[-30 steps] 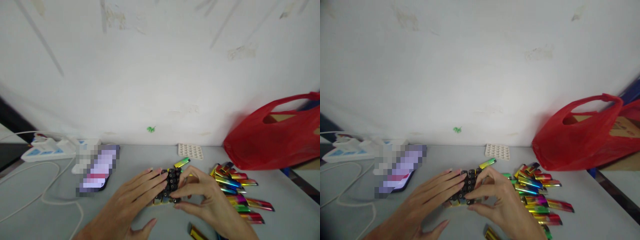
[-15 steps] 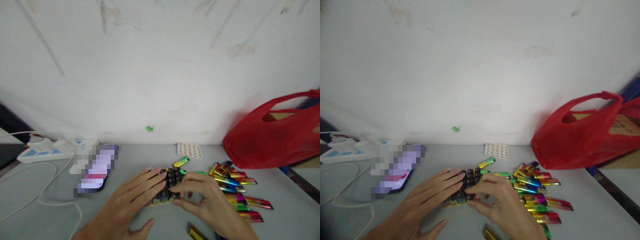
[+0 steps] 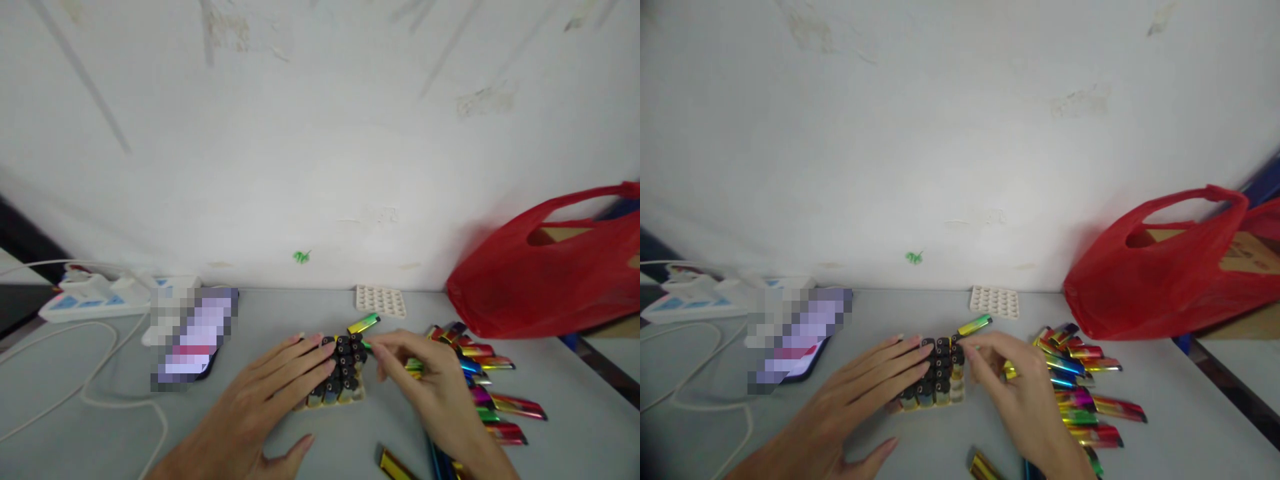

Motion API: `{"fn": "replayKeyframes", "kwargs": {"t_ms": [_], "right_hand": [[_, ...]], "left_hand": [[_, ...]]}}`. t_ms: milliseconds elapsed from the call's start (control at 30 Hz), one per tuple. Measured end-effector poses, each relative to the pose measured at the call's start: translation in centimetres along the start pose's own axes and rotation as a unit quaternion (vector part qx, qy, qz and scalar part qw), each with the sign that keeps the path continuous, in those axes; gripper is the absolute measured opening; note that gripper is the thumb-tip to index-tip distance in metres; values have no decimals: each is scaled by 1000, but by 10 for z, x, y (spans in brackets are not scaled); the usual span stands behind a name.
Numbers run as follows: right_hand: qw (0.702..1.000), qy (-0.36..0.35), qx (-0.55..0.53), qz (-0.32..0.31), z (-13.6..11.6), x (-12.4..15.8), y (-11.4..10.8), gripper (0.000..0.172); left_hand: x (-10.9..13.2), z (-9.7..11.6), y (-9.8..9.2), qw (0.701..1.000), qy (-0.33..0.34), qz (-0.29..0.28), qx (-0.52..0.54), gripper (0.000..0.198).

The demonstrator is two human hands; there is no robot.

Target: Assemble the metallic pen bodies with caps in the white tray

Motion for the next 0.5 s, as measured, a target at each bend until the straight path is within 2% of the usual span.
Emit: {"fn": "replayKeyframes", "kwargs": {"t_ms": [133, 233, 367, 500], "right_hand": [[993, 68, -18, 94, 18, 6, -13, 30], [989, 107, -4, 99, 30, 6, -18, 37], [989, 127, 75, 13, 38, 2, -32, 40], [970, 138, 137, -146, 49, 6, -50, 32]], "left_hand": [[-1, 0, 0, 1000, -4, -8, 7, 81], [-1, 0, 1, 1000, -3, -10, 10, 81], [-1, 0, 1, 1000, -6, -10, 16, 76], [-1, -2, 2, 1000, -8, -8, 19, 73]]}}
Point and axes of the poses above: each hand's wrist, its own x-axis away from the middle knuckle, its own y-axis out of the palm, z = x × y, the point moved 6 cm from there along -x, towards the middle knuckle, and after that the axes turned 14 degrees about -y, right-handed, at the moved point
